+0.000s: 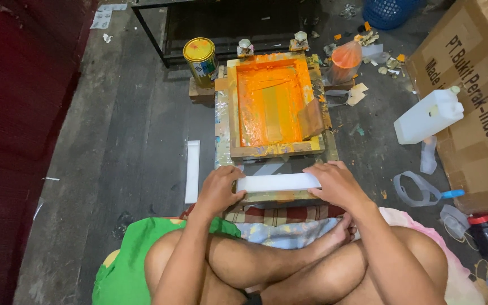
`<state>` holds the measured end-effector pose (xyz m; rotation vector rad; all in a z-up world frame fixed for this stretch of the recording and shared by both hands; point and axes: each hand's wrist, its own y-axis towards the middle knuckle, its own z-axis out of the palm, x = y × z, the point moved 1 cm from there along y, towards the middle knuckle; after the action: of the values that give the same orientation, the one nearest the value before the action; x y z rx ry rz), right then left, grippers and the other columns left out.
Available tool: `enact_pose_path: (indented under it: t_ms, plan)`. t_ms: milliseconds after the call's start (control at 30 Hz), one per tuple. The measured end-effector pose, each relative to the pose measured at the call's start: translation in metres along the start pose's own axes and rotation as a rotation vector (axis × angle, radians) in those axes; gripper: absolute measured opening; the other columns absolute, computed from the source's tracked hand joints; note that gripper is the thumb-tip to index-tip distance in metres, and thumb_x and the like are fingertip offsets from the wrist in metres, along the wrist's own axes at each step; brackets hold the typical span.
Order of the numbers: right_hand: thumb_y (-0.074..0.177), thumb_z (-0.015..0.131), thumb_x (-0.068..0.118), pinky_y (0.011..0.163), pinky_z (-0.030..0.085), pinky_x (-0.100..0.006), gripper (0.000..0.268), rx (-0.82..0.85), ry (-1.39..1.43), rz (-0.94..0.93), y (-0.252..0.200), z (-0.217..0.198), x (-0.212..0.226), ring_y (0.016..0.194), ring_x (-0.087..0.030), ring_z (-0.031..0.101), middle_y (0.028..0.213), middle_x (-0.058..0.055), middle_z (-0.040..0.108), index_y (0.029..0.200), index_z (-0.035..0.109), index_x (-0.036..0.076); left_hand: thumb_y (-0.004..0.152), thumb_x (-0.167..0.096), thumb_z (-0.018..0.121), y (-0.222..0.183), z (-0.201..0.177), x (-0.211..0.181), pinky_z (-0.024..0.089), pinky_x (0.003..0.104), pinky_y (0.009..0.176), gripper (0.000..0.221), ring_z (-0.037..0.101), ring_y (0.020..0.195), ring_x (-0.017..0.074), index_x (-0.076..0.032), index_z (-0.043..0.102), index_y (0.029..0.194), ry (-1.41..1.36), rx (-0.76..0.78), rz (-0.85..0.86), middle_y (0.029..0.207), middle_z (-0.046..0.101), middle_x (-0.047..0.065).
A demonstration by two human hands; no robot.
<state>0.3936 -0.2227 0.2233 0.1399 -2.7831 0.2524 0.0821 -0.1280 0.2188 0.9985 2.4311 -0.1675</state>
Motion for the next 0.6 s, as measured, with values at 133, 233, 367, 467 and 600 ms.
enact_pose_path:
  t_ms: [133, 233, 367, 467, 600]
  plan:
    - [0.081, 0.082, 0.028, 0.119, 0.031, -0.052, 0.048, 0.000, 0.019, 0.005, 0.000, 0.000, 0.000, 0.113, -0.032, 0.070, 0.111, -0.014, 0.075, 0.123, 0.070, 0.006, 0.078, -0.025, 0.086, 0.001, 0.009, 0.010, 0.051, 0.043, 0.089, 0.031, 0.068, 0.106, 0.0320, -0.012, 0.081, 0.105, 0.039, -0.032, 0.054, 0.108, 0.074, 0.010]
    - [0.082, 0.081, 0.028, 0.119, 0.031, -0.051, 0.047, -0.001, 0.013, 0.008, 0.000, 0.001, -0.001, 0.112, -0.031, 0.070, 0.111, -0.013, 0.075, 0.123, 0.070, 0.007, 0.081, -0.025, 0.083, 0.000, 0.015, 0.013, 0.050, 0.042, 0.085, 0.020, 0.068, 0.101, 0.0310, -0.015, 0.083, 0.099, 0.056, -0.057, 0.082, 0.105, 0.075, 0.009]
    - [0.082, 0.081, 0.026, 0.119, 0.031, -0.052, 0.046, 0.004, 0.020, 0.013, -0.001, 0.000, 0.000, 0.112, -0.033, 0.071, 0.111, -0.014, 0.076, 0.123, 0.071, 0.007, 0.085, -0.025, 0.079, 0.000, 0.020, 0.018, 0.050, 0.040, 0.082, 0.011, 0.071, 0.097, 0.0300, -0.017, 0.084, 0.090, 0.066, -0.103, 0.113, 0.100, 0.077, 0.008]
    - [0.082, 0.082, 0.026, 0.119, 0.031, -0.053, 0.046, -0.005, 0.028, 0.011, -0.002, 0.001, -0.001, 0.112, -0.033, 0.071, 0.111, -0.014, 0.076, 0.122, 0.071, 0.007, 0.088, -0.022, 0.077, -0.001, 0.008, 0.002, 0.051, 0.039, 0.081, 0.008, 0.071, 0.100, 0.0273, -0.016, 0.083, 0.087, 0.091, -0.172, 0.137, 0.100, 0.078, 0.006]
    - [0.081, 0.082, 0.027, 0.119, 0.031, -0.054, 0.048, -0.022, 0.014, 0.007, -0.002, 0.002, -0.004, 0.113, -0.034, 0.070, 0.113, -0.015, 0.075, 0.123, 0.071, 0.007, 0.086, -0.014, 0.077, 0.002, 0.003, -0.010, 0.052, 0.035, 0.082, 0.003, 0.069, 0.105, 0.0226, -0.012, 0.078, 0.085, 0.181, -0.347, 0.229, 0.100, 0.076, 0.003]
